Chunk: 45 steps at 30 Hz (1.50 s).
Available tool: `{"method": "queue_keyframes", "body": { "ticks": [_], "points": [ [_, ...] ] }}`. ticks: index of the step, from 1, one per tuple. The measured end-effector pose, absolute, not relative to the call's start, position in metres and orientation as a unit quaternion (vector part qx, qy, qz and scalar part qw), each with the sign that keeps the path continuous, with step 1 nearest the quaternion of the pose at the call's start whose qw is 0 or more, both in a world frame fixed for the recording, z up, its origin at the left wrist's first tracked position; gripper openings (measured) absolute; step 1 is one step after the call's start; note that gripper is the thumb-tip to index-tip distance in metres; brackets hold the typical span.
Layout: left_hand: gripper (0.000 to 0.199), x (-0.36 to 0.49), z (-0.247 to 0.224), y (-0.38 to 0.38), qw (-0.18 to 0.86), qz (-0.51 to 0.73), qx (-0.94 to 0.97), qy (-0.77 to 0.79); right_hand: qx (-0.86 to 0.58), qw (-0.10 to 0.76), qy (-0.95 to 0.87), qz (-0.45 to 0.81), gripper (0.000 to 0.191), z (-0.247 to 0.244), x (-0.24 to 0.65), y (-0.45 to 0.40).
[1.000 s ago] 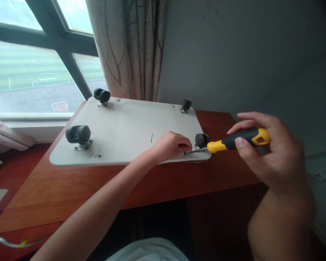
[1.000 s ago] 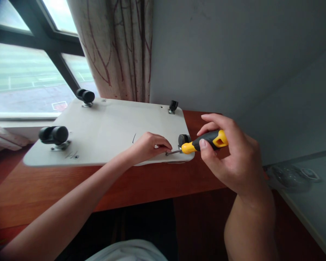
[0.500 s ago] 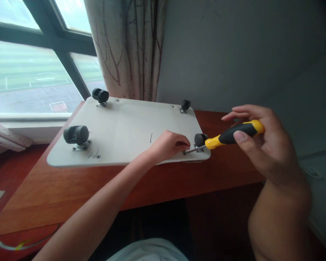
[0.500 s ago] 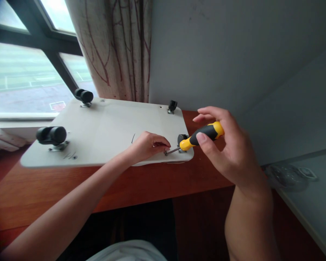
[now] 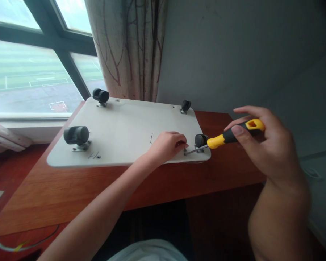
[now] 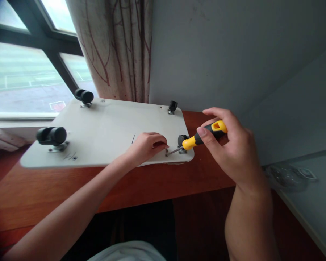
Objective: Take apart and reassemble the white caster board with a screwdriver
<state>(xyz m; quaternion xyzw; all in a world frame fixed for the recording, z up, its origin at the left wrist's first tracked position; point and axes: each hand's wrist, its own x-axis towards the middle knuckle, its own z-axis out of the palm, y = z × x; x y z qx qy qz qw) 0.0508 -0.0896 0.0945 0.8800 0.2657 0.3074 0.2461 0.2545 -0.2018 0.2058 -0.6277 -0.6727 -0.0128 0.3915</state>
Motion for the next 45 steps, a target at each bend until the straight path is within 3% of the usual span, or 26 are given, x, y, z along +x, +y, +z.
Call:
{"method": "queue_keyframes", "body": {
  "ticks": [9,17,22,27,30,32,37,39,45],
  "points": [
    [0.013,-0.026,0.074,-0.160,0.234,0.340,0.869,0.273,-0.567,0.425,-0.704,0.040,0.041,0.206,0.256,-0.205],
    [0.029,-0.081,0.005,-0.172,0.089,0.265,0.887,0.369,-0.621,0.411,-0.668,-0.021,0.037,0.203,0.255,-0.200],
    [0.028,-0.084,0.006,-0.169,0.052,0.208,0.879,0.425,-0.621,0.402,-0.673,-0.027,0.037,0.204,0.254,-0.201],
    [0.026,-0.077,0.011,-0.175,0.079,0.206,0.858,0.463,-0.617,0.403,-0.675,-0.036,0.036,0.203,0.255,-0.202],
    [0.024,-0.067,0.029,-0.179,0.177,0.256,0.840,0.445,-0.615,0.401,-0.678,-0.029,0.037,0.203,0.255,-0.202],
    [0.025,-0.056,0.051,-0.179,0.323,0.272,0.805,0.417,-0.608,0.397,-0.687,-0.026,0.037,0.205,0.255,-0.203],
    [0.061,-0.017,0.096,-0.171,0.677,0.230,0.621,0.321,-0.585,0.362,-0.726,-0.014,0.046,0.215,0.254,-0.203],
    [0.069,-0.001,0.100,-0.166,0.726,0.176,0.588,0.309,-0.586,0.347,-0.732,-0.018,0.047,0.218,0.254,-0.203],
    [0.070,0.024,0.098,-0.153,0.745,0.125,0.581,0.305,-0.596,0.316,-0.737,-0.041,0.046,0.222,0.254,-0.204]
  ]
}}
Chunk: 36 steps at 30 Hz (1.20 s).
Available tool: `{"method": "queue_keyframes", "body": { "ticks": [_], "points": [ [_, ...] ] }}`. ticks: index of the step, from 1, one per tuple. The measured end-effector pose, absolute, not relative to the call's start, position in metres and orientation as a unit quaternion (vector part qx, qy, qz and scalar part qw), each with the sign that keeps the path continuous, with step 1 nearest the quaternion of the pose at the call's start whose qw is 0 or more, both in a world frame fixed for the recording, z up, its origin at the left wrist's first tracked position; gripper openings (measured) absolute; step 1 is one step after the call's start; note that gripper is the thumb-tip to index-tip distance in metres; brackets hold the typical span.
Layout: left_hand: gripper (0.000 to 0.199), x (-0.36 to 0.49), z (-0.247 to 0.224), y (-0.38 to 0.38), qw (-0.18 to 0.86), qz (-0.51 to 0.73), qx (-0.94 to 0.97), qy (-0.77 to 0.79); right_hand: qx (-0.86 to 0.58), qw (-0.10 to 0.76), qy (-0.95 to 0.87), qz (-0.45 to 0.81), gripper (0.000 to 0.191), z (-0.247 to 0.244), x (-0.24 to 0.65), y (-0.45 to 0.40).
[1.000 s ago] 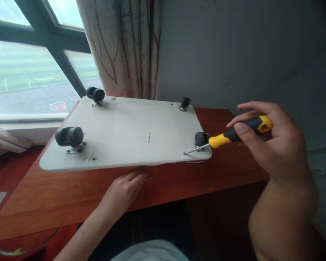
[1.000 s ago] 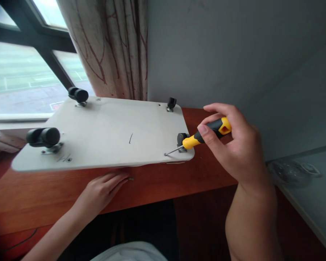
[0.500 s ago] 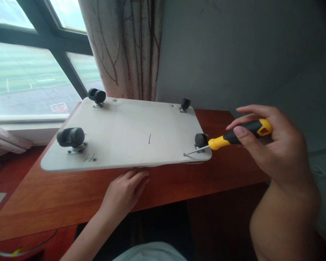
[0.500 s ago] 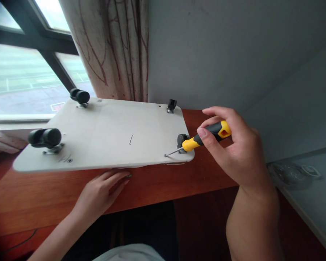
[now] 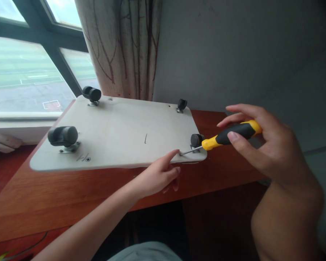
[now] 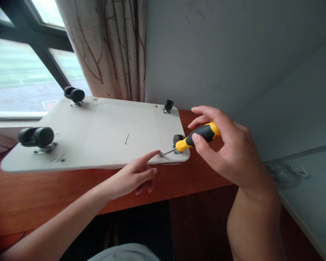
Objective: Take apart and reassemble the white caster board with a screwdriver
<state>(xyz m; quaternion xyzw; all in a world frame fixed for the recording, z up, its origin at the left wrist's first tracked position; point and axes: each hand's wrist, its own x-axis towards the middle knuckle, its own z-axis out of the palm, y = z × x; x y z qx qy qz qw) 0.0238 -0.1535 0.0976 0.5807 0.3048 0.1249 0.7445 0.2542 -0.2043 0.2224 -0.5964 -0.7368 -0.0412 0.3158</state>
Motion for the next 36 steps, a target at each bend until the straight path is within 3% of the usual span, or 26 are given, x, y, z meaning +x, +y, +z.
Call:
{"method": "queue_keyframes", "body": {
  "ticks": [14,18,24,31,36],
  "points": [
    [0.063,0.021,0.111,-0.141,0.772,0.091,0.550,0.306,-0.571,0.308,-0.760,-0.020,0.055,0.229,0.248,-0.201],
    [0.064,0.021,0.110,-0.142,0.774,0.094,0.547,0.306,-0.551,0.307,-0.776,0.004,0.048,0.232,0.248,-0.199],
    [0.062,0.022,0.110,-0.142,0.780,0.101,0.537,0.304,-0.571,0.289,-0.763,-0.090,0.032,0.232,0.248,-0.195],
    [0.055,0.025,0.112,-0.144,0.795,0.124,0.500,0.322,-0.574,0.309,-0.755,-0.071,0.049,0.228,0.249,-0.197],
    [0.054,0.026,0.113,-0.148,0.834,0.146,0.432,0.312,-0.604,0.320,-0.725,-0.080,0.047,0.224,0.251,-0.196]
  ]
}}
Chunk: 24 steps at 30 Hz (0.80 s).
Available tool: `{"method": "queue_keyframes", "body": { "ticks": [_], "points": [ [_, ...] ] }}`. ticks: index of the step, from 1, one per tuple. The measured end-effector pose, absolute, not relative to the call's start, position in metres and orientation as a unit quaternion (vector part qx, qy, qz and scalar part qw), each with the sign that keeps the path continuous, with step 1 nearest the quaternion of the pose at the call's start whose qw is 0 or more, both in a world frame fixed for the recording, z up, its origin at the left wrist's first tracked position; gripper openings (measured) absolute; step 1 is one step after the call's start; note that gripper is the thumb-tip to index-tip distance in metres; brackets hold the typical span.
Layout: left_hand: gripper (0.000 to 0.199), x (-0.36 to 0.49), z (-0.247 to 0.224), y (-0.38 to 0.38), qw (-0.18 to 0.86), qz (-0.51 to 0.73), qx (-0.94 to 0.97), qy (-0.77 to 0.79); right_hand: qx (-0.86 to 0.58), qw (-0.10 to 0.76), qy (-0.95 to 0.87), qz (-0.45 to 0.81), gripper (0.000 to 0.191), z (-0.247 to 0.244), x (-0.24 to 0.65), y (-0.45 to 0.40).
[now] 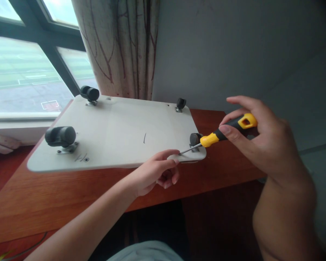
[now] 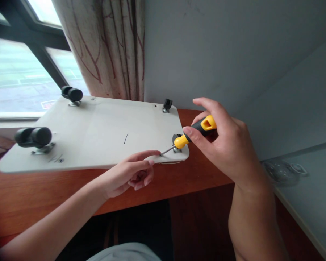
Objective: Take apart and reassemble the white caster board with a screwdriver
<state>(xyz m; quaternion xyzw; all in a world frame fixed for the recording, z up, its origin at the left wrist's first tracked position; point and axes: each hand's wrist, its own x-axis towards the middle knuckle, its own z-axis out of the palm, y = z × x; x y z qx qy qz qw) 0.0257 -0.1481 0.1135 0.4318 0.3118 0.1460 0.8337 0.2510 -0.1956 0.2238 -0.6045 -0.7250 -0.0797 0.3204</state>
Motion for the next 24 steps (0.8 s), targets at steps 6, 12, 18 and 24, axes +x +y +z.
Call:
{"method": "queue_keyframes", "body": {
  "ticks": [6,12,18,24],
  "points": [
    [0.060,0.025,0.110,-0.150,0.870,0.163,0.366,0.287,-0.590,0.347,-0.729,-0.014,0.055,0.219,0.256,-0.199],
    [0.059,0.023,0.102,-0.152,0.893,0.185,0.312,0.267,-0.609,0.348,-0.712,-0.026,0.048,0.216,0.259,-0.202],
    [0.055,0.022,0.100,-0.152,0.898,0.190,0.297,0.262,-0.579,0.342,-0.740,0.007,0.049,0.219,0.257,-0.205],
    [0.055,0.021,0.097,-0.152,0.903,0.191,0.291,0.253,-0.610,0.349,-0.709,-0.052,0.043,0.218,0.256,-0.205]
  ]
}}
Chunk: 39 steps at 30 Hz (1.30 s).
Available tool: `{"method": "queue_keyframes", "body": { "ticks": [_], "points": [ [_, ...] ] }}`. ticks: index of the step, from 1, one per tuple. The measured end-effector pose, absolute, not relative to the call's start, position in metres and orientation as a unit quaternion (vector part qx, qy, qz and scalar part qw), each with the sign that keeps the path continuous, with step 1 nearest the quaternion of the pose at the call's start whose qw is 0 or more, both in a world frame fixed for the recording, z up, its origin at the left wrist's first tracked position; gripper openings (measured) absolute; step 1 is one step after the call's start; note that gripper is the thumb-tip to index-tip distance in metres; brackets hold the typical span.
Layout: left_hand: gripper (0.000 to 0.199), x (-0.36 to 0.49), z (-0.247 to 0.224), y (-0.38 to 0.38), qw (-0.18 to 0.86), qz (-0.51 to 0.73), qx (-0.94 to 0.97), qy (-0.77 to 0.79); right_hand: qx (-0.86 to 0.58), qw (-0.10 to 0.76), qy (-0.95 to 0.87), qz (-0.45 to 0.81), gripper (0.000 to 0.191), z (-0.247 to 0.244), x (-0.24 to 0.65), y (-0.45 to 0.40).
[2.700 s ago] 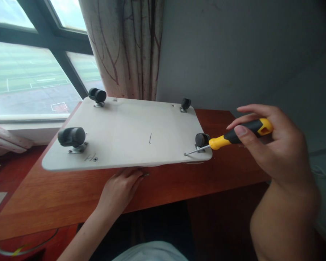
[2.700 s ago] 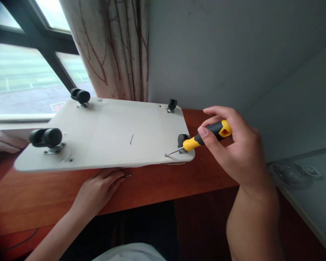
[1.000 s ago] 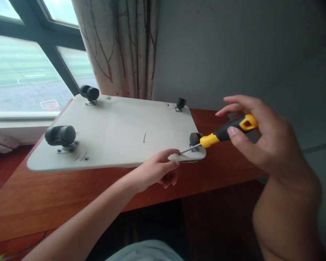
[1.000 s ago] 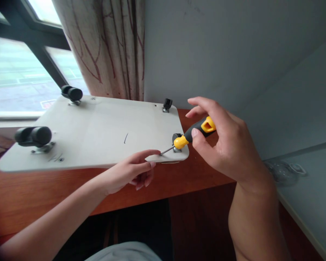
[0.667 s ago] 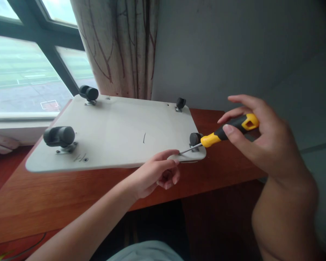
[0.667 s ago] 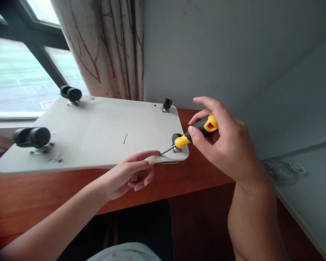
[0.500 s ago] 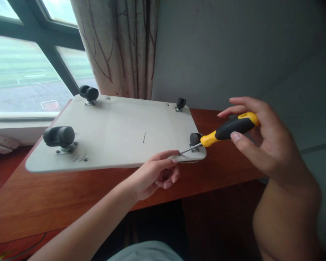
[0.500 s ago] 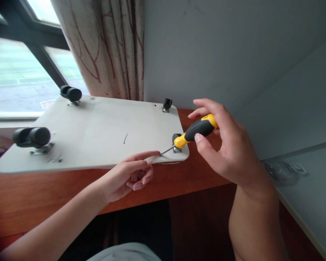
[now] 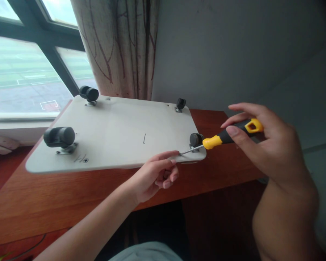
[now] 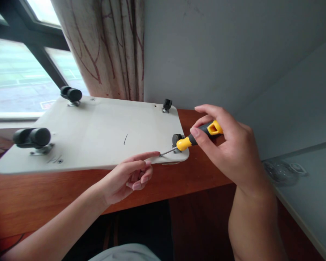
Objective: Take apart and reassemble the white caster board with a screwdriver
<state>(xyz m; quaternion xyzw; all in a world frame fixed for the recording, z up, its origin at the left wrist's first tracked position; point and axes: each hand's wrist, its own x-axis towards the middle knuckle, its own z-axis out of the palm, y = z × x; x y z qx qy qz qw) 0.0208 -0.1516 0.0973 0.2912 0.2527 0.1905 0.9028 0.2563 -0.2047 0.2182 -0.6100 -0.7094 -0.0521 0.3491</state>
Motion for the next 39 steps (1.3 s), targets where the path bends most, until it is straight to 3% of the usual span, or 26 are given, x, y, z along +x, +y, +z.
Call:
{"method": "queue_keyframes", "body": {
  "ticks": [5,11,17,23,29,34,39],
  "points": [
    [0.054,0.021,0.095,-0.152,0.906,0.196,0.285,0.244,-0.574,0.348,-0.740,0.033,0.052,0.219,0.257,-0.207],
    [0.052,0.023,0.099,-0.152,0.898,0.206,0.289,0.259,-0.604,0.356,-0.713,-0.039,0.043,0.217,0.258,-0.204],
    [0.049,0.024,0.107,-0.148,0.887,0.198,0.308,0.281,-0.546,0.376,-0.744,0.086,0.051,0.218,0.262,-0.209],
    [0.046,0.025,0.113,-0.142,0.883,0.185,0.319,0.292,-0.603,0.369,-0.707,-0.007,0.044,0.214,0.265,-0.206],
    [0.037,0.025,0.113,-0.139,0.872,0.170,0.350,0.297,-0.563,0.373,-0.735,0.066,0.048,0.216,0.266,-0.211],
    [0.034,0.030,0.118,-0.137,0.836,0.142,0.423,0.319,-0.617,0.361,-0.699,-0.019,0.044,0.212,0.269,-0.209],
    [0.035,0.035,0.130,-0.126,0.759,0.077,0.534,0.364,-0.585,0.365,-0.722,0.057,0.049,0.213,0.270,-0.213]
  ]
}}
